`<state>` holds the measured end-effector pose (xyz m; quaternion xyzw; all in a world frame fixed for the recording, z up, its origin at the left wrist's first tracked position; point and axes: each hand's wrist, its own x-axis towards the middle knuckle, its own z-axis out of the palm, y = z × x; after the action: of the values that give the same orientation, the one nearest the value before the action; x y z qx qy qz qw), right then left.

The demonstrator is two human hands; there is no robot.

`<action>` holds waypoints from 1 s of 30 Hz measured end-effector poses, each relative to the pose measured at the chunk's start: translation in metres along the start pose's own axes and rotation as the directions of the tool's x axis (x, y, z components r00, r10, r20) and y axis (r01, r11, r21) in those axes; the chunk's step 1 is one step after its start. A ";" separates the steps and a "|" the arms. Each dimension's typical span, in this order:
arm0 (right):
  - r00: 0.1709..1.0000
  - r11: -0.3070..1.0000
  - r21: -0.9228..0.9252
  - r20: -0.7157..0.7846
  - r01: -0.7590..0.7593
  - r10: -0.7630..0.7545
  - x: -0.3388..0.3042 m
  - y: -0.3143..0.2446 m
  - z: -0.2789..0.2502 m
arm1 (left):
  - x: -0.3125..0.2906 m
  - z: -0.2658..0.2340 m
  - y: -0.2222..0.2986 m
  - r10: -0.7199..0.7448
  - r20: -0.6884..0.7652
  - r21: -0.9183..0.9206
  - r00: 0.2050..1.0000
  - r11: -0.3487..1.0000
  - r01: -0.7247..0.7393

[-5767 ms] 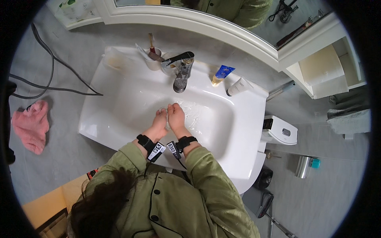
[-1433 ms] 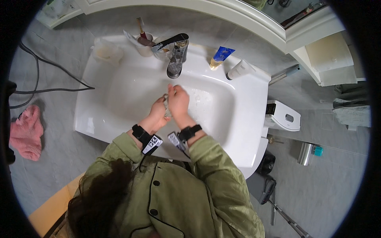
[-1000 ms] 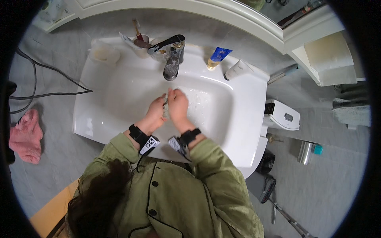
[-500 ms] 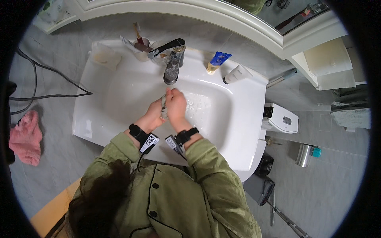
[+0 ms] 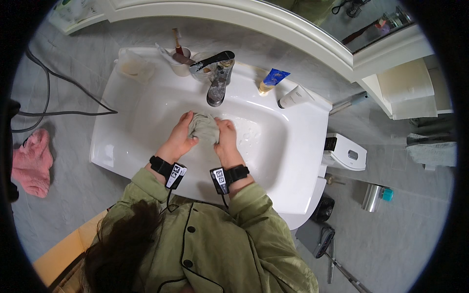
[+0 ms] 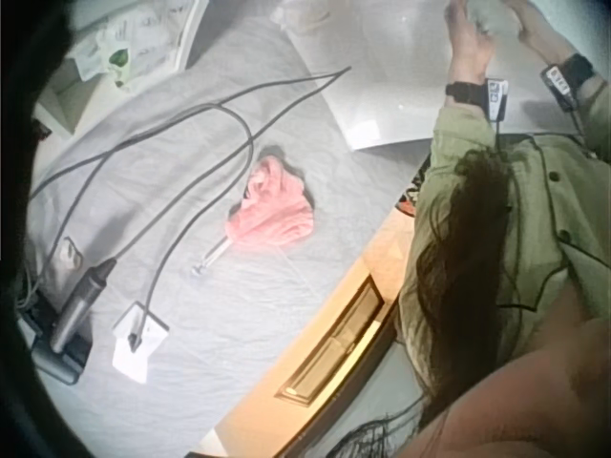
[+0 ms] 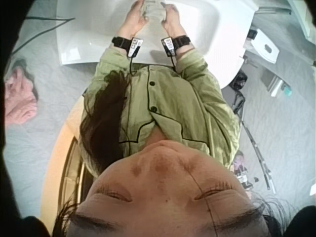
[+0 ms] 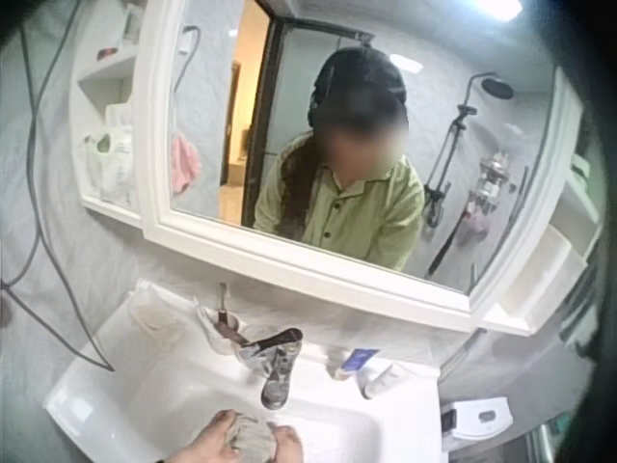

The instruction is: The person retrieves a bottle of yellow liquid from a bathroom cabinet and pours it onto a cloth in the sink. They then turn on the tap and wash the cloth by hand, repeatedly rubbing and rinsing it under running water. Finally, they wring out the cloth and turn off the tap.

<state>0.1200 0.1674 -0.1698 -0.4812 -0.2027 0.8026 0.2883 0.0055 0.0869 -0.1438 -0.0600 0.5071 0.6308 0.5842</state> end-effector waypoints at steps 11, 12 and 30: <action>0.589 0.158 -0.730 0.383 0.665 -0.712 -0.029 0.012 0.028 | 0.006 0.010 -0.025 -0.186 0.252 -0.272 0.950 0.928 0.254; 0.609 0.198 -0.744 0.331 0.638 -0.720 -0.025 0.008 0.030 | 0.007 0.010 -0.027 -0.204 0.129 -0.174 0.970 0.959 0.225; 0.792 0.208 -0.862 0.296 0.462 -0.534 -0.030 -0.009 0.040 | -0.006 0.018 -0.019 -0.181 0.026 -0.045 0.983 0.982 0.182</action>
<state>0.0983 0.1525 -0.1266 -0.4912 -0.7367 0.4053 0.2274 0.0317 0.0923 -0.1421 -0.1129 0.4782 0.5873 0.6432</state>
